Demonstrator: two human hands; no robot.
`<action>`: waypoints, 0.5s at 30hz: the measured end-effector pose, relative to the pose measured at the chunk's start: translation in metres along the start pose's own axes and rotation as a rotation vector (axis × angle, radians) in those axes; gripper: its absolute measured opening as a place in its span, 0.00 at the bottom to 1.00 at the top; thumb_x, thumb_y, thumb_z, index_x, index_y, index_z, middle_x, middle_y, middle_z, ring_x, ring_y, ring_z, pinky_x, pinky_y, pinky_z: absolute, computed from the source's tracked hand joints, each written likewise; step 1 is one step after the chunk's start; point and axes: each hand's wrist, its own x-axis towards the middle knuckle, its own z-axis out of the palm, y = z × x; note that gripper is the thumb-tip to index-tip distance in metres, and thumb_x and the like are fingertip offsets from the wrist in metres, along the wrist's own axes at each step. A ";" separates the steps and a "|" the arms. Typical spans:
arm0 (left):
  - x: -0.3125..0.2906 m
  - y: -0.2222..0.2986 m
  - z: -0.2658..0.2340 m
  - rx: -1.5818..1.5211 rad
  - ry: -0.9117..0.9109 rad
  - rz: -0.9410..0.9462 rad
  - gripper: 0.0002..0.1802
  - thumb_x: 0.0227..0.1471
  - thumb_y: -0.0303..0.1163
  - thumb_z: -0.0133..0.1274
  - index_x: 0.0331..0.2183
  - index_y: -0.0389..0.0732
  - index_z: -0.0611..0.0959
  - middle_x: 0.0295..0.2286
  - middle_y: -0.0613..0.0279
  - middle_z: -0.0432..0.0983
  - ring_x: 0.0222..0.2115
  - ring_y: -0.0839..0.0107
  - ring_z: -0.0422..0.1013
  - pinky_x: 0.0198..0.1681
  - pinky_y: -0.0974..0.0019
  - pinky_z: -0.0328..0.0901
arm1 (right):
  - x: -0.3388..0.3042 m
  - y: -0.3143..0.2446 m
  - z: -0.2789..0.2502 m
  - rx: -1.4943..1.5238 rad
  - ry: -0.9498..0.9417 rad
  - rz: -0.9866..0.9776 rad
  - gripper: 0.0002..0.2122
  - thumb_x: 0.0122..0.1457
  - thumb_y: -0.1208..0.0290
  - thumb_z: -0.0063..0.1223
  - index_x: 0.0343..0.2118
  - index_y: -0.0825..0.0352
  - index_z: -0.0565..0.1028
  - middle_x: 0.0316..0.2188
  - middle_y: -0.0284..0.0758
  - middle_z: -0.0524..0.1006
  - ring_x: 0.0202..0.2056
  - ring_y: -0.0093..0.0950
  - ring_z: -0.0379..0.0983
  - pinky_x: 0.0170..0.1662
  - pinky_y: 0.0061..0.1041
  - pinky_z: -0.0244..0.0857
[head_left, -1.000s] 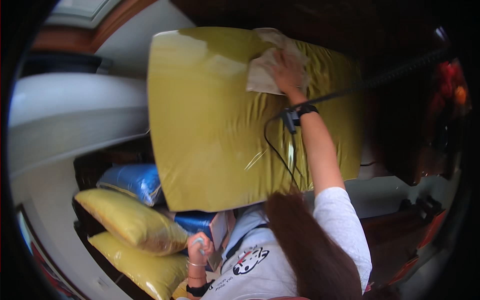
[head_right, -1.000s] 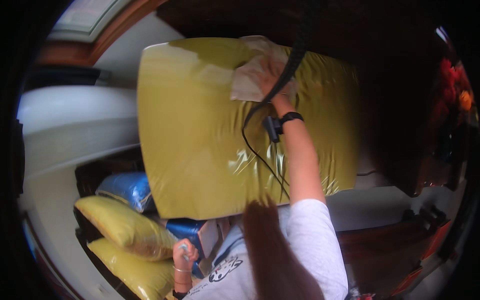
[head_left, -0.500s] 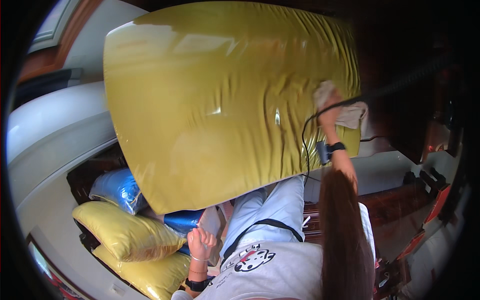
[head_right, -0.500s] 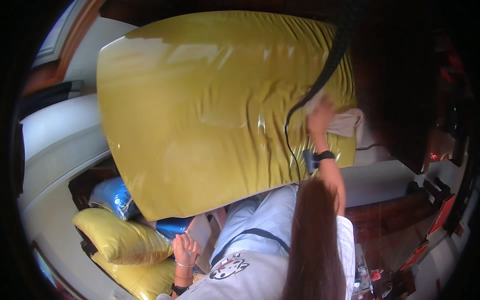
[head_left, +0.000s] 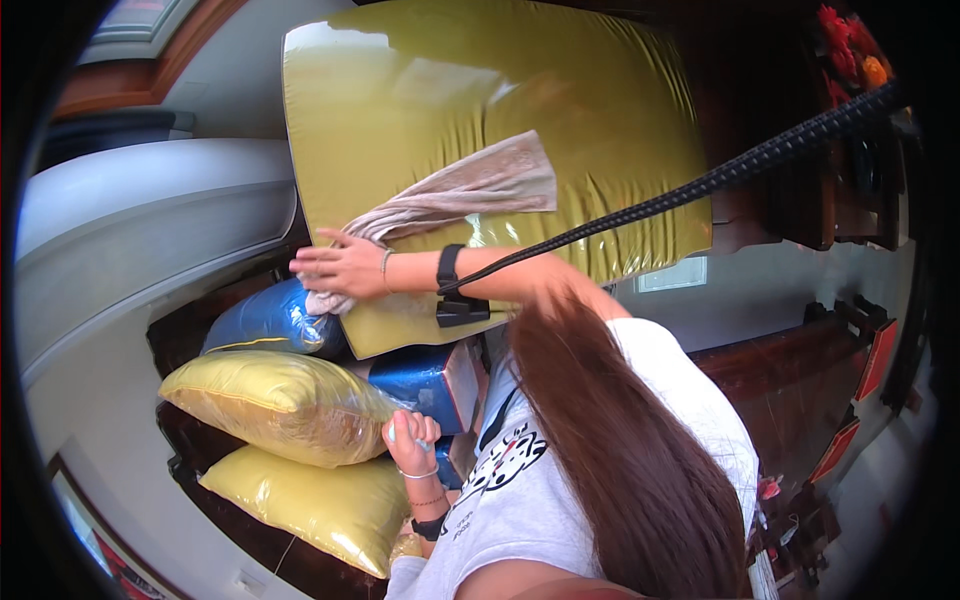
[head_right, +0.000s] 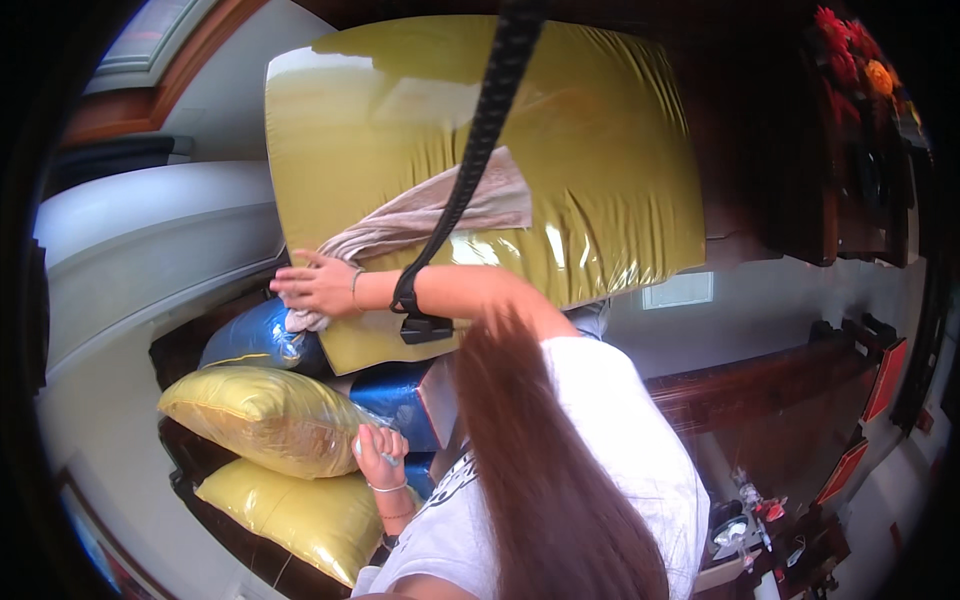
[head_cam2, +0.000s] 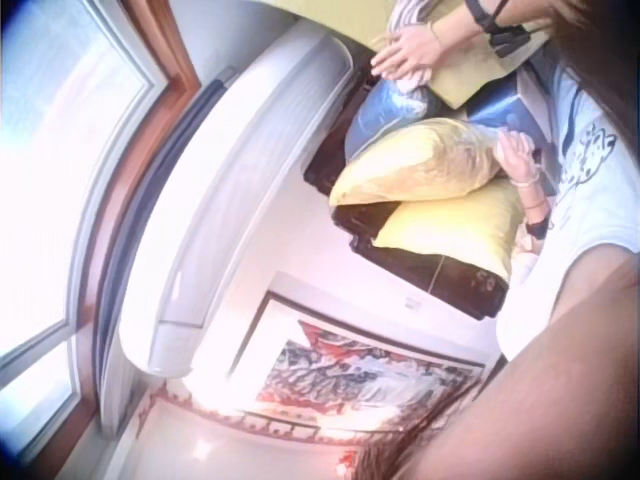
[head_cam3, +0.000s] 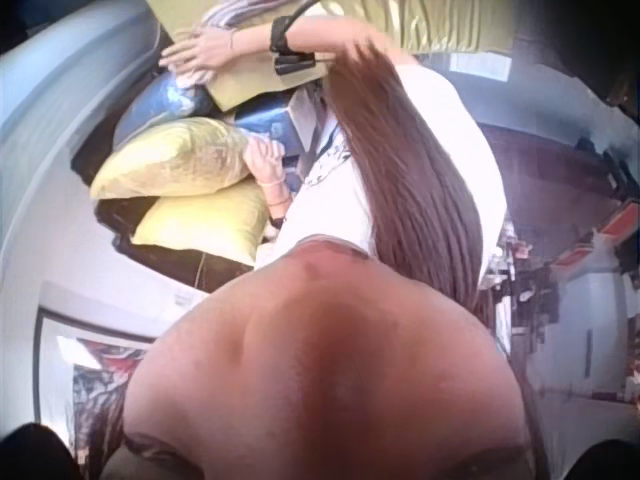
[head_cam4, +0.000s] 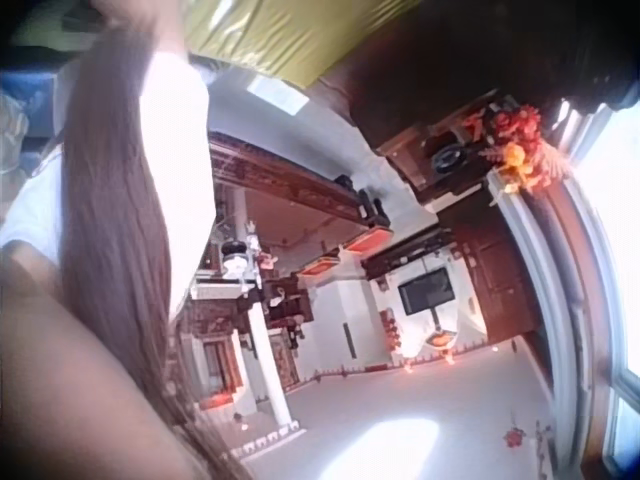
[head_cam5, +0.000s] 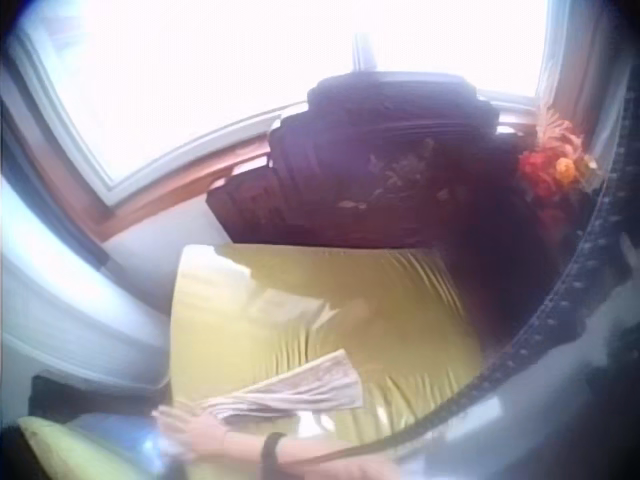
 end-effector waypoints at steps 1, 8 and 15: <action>-0.005 0.004 -0.001 0.008 -0.011 0.000 0.24 0.61 0.41 0.36 0.14 0.46 0.56 0.09 0.71 0.46 0.08 0.78 0.44 0.11 0.73 0.43 | 0.001 0.004 0.005 0.097 -0.022 -0.184 0.19 0.50 0.63 0.44 0.47 0.52 0.70 0.59 0.29 0.57 0.61 0.28 0.48 0.61 0.48 0.34; -0.042 -0.036 -0.003 0.067 0.097 -0.078 0.25 0.57 0.38 0.43 0.12 0.43 0.57 0.09 0.70 0.51 0.08 0.78 0.49 0.11 0.72 0.44 | -0.041 0.196 -0.102 -0.308 0.111 0.534 0.22 0.51 0.52 0.44 0.51 0.47 0.67 0.58 0.28 0.59 0.60 0.34 0.47 0.56 0.58 0.37; -0.037 -0.138 0.024 0.156 0.065 -0.553 0.25 0.56 0.37 0.46 0.12 0.41 0.60 0.10 0.69 0.50 0.10 0.76 0.48 0.14 0.70 0.45 | -0.364 0.338 -0.225 -1.137 -0.152 1.254 0.22 0.57 0.58 0.37 0.56 0.50 0.62 0.61 0.39 0.52 0.62 0.36 0.44 0.57 0.57 0.35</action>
